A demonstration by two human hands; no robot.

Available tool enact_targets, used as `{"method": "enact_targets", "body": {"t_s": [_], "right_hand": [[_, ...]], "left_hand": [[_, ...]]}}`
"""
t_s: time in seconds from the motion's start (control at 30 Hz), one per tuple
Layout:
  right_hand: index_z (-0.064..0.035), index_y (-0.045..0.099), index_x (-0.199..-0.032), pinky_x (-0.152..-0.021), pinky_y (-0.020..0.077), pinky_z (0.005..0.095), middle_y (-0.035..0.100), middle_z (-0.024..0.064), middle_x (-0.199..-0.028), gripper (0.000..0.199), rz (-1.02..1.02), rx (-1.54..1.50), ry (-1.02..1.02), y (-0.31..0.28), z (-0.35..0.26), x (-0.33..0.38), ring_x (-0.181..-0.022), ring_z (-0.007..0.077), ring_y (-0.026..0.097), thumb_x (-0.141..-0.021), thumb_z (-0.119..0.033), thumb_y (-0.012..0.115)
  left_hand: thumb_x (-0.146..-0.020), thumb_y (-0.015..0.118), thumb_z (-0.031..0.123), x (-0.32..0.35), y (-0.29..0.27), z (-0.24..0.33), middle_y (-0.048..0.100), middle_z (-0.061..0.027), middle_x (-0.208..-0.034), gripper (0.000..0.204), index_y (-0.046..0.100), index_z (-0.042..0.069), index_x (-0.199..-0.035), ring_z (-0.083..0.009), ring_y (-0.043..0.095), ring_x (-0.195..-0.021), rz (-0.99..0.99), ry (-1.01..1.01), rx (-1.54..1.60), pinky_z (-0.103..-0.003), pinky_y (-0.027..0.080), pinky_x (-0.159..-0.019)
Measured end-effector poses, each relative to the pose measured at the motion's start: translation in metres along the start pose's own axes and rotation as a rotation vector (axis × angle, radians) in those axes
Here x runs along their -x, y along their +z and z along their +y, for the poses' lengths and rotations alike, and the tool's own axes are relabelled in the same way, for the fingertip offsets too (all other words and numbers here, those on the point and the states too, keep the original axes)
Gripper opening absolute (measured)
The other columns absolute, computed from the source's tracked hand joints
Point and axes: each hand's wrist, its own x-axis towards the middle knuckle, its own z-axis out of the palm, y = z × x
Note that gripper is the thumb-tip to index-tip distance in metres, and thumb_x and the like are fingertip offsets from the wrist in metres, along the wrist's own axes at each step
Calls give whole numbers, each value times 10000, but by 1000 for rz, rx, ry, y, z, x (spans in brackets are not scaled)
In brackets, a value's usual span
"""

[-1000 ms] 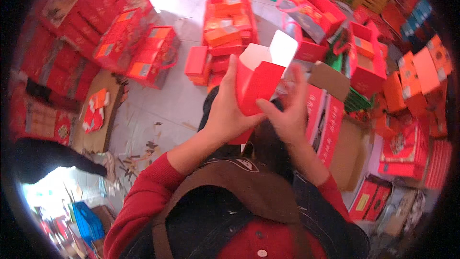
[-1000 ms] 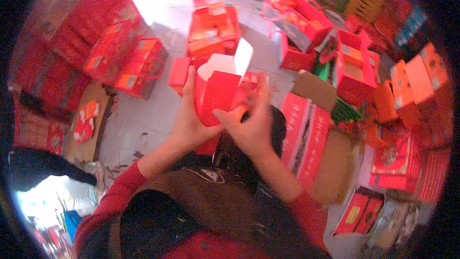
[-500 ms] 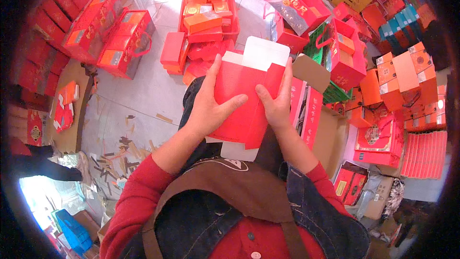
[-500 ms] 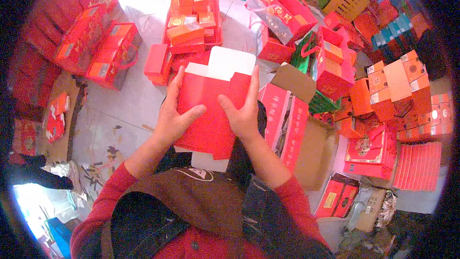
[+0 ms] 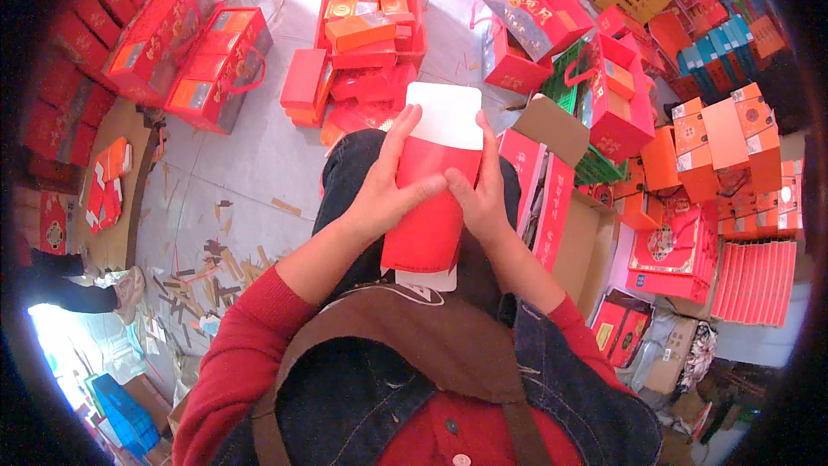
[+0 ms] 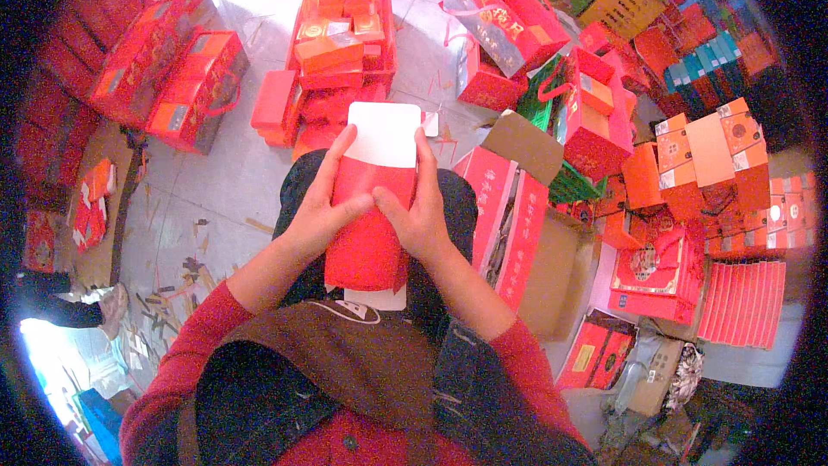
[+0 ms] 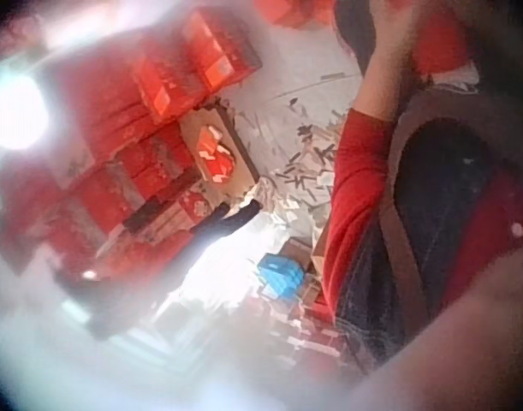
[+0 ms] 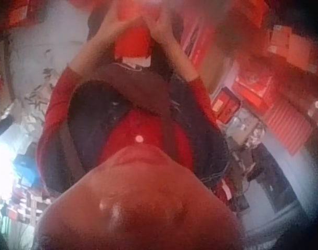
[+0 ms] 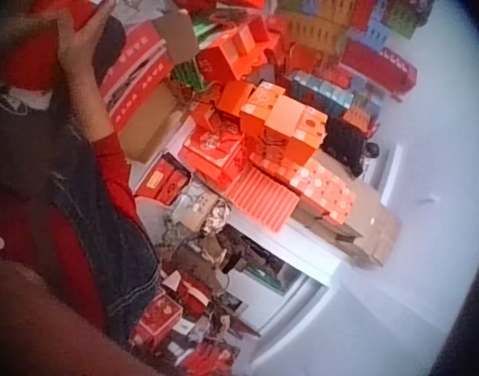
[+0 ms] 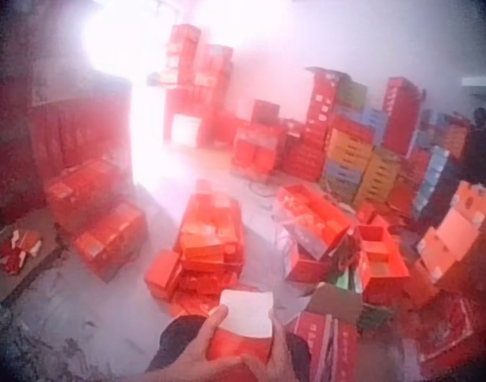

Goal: The person sits on the floor and assembles red and orange cardboard boxes. They fold the flaps, insert white paper inserts, and close the boxes, stacking the finished ones nearby.

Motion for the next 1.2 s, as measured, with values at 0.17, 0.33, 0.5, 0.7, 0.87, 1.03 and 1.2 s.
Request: {"method": "enact_targets", "body": {"t_s": [0.17,0.33,0.5,0.7,0.87,1.03,1.2], "right_hand": [[-4,389,-1323,-989,340,348,405,171,-1273,586,28,302,-72,-10,7,11,-1158,257,440,-838,-247,609],[0,547,-1135,-891,389,292,519,119,-1106,342,-174,104,76,-20,3,-3,-1031,199,509,-899,-248,534],[6,575,-1034,-865,399,262,577,62,-1011,288,-274,-77,341,-27,10,-14,-971,122,519,-939,-252,488],[-7,429,-1183,-833,427,258,536,87,-1091,325,24,-141,199,-14,36,7,-954,133,530,-910,-145,539],[5,460,-1137,-800,431,230,552,90,-1046,285,-10,-104,179,-10,-23,1,-923,117,538,-904,-135,545],[10,503,-1056,-776,429,252,593,77,-910,289,-11,114,314,-16,23,5,-860,109,540,-938,-253,505],[9,532,-981,-688,443,276,584,78,-810,284,71,212,119,-14,13,-3,-750,124,540,-937,-269,492]], "left_hand": [[-965,399,182,5,2,3,425,-111,-1342,441,335,4,-1363,-186,379,-1248,84,-55,136,-305,263,-1051],[-980,367,197,1,-7,-7,527,-123,-1223,372,462,-16,-1269,-190,463,-1157,59,46,-69,-291,315,-1007],[-984,359,228,-1,-1,-7,582,-124,-1108,379,505,-33,-1217,-188,525,-1057,154,9,-340,-290,374,-944],[-983,363,224,0,-6,-14,605,-115,-1052,379,509,-42,-1209,-185,546,-1020,218,-51,-126,-286,387,-927],[-981,368,220,5,-1,18,596,-124,-1072,375,515,-44,-1202,-184,540,-1028,201,93,-177,-279,382,-927],[-970,364,210,-8,-2,-7,572,-103,-1124,361,538,14,-1219,-166,514,-1059,114,-250,-250,-263,350,-956],[-966,335,216,-6,-15,-1,504,-97,-1227,389,445,21,-1284,-164,446,-1158,102,58,-363,-271,291,-1015]]}}
